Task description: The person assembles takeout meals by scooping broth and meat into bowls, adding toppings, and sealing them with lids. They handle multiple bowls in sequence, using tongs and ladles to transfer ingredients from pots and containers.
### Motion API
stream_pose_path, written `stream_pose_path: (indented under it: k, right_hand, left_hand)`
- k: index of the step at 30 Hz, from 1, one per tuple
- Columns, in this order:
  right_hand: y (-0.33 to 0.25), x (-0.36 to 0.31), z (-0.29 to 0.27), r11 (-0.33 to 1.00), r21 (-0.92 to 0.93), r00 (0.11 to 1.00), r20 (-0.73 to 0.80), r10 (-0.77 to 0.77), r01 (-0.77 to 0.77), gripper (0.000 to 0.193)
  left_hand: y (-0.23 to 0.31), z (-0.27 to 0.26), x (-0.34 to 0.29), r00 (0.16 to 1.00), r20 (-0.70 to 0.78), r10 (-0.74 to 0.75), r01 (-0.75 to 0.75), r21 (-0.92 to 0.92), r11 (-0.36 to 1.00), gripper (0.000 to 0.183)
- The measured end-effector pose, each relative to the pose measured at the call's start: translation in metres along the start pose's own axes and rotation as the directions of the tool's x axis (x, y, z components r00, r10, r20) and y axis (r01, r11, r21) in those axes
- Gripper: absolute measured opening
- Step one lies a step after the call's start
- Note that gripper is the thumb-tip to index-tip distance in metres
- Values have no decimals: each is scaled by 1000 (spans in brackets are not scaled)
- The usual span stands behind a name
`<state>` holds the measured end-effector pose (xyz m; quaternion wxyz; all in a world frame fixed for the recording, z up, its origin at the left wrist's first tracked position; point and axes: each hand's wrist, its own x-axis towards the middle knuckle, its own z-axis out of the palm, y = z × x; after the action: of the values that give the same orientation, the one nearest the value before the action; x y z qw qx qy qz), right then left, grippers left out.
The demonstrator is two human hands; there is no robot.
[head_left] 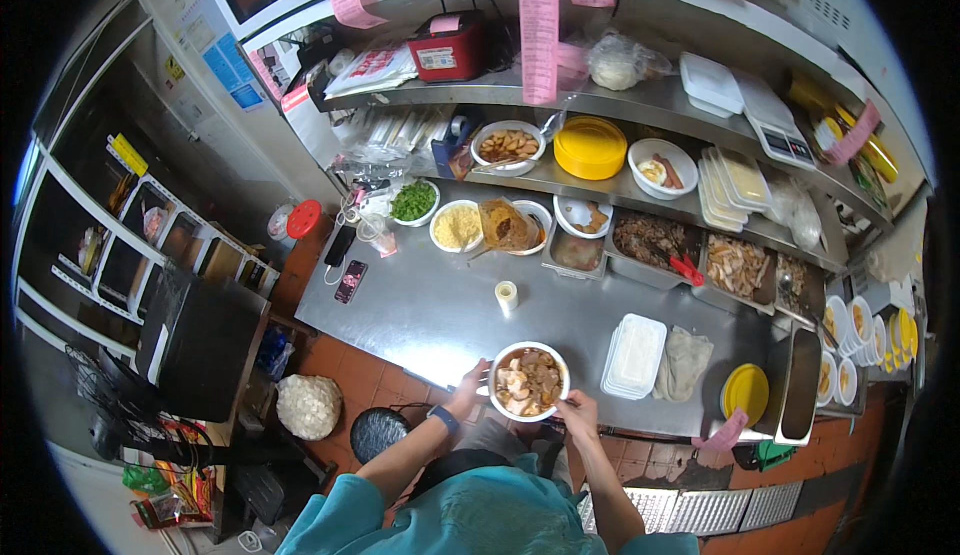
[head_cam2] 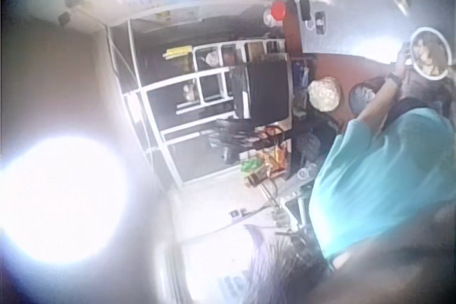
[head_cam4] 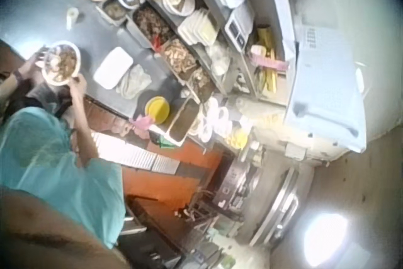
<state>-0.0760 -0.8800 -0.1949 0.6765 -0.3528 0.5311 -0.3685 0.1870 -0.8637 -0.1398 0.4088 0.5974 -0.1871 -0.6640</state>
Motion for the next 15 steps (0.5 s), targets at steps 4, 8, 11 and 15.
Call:
stream_pose_path:
  k: [4, 8, 11, 15]
  right_hand:
    - [15, 49, 45, 991, -127, 991, 119, 61, -45, 5]
    - [23, 92, 97, 963, -239, 965, 196, 174, -125, 4]
    - [25, 116, 137, 948, -299, 965, 198, 171, -107, 4]
    - [24, 146, 194, 968, -226, 970, 190, 155, -110, 6]
  left_hand:
    - [7, -42, 14, 977, -190, 94, -75, 108, 991, 45]
    - [24, -94, 26, 956, -289, 48, -47, 12, 999, 42]
    - [39, -139, 42, 955, -297, 21, -24, -5, 1000, 41]
    - [69, -200, 77, 972, -218, 90, -88, 16, 996, 37]
